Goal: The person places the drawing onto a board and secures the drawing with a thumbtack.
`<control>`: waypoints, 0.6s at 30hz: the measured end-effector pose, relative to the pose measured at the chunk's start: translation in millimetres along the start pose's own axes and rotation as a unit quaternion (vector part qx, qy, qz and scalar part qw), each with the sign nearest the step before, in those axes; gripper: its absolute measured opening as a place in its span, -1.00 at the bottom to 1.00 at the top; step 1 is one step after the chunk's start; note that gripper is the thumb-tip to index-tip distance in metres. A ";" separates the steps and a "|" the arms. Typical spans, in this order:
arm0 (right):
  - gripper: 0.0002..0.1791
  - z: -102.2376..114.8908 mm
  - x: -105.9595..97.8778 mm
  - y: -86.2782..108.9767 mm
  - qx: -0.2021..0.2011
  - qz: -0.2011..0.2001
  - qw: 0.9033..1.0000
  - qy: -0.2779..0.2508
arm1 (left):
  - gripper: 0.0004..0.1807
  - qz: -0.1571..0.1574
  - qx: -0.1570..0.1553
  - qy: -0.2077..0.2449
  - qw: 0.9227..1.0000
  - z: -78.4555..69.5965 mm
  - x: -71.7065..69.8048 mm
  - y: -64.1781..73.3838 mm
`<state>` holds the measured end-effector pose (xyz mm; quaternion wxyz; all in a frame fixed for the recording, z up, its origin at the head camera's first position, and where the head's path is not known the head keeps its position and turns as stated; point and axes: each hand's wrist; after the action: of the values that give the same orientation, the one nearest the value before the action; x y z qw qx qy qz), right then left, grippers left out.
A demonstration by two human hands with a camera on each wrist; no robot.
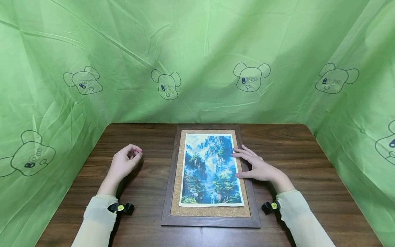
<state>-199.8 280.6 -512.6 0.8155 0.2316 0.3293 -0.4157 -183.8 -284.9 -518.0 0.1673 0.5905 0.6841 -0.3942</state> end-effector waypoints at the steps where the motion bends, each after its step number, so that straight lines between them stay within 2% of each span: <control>1: -0.10 0.2 0.0 0.0 0.000 0.000 1.000 0.001 | -0.95 0.000 0.003 0.001 1.000 -0.3 0.1 0.1; 9: -0.10 2.6 -0.7 0.6 -0.001 -0.003 1.000 0.002 | -0.87 -0.003 0.022 -0.001 1.000 -1.9 1.3 0.7; 18: -0.10 0.9 -0.9 0.1 -0.004 -0.004 1.000 0.002 | -0.97 -0.032 0.035 0.006 0.999 -4.3 3.8 -0.5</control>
<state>-199.8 280.6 -511.4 0.8143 0.2280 0.3335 -0.4168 -184.2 -279.1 -517.7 0.1297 0.5763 0.6897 -0.4188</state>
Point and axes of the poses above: each hand's wrist, its own y-axis away from the middle knuckle, its own x-axis out of the palm, z = x × y, and after that the axes turned 4 degrees about x, right-handed
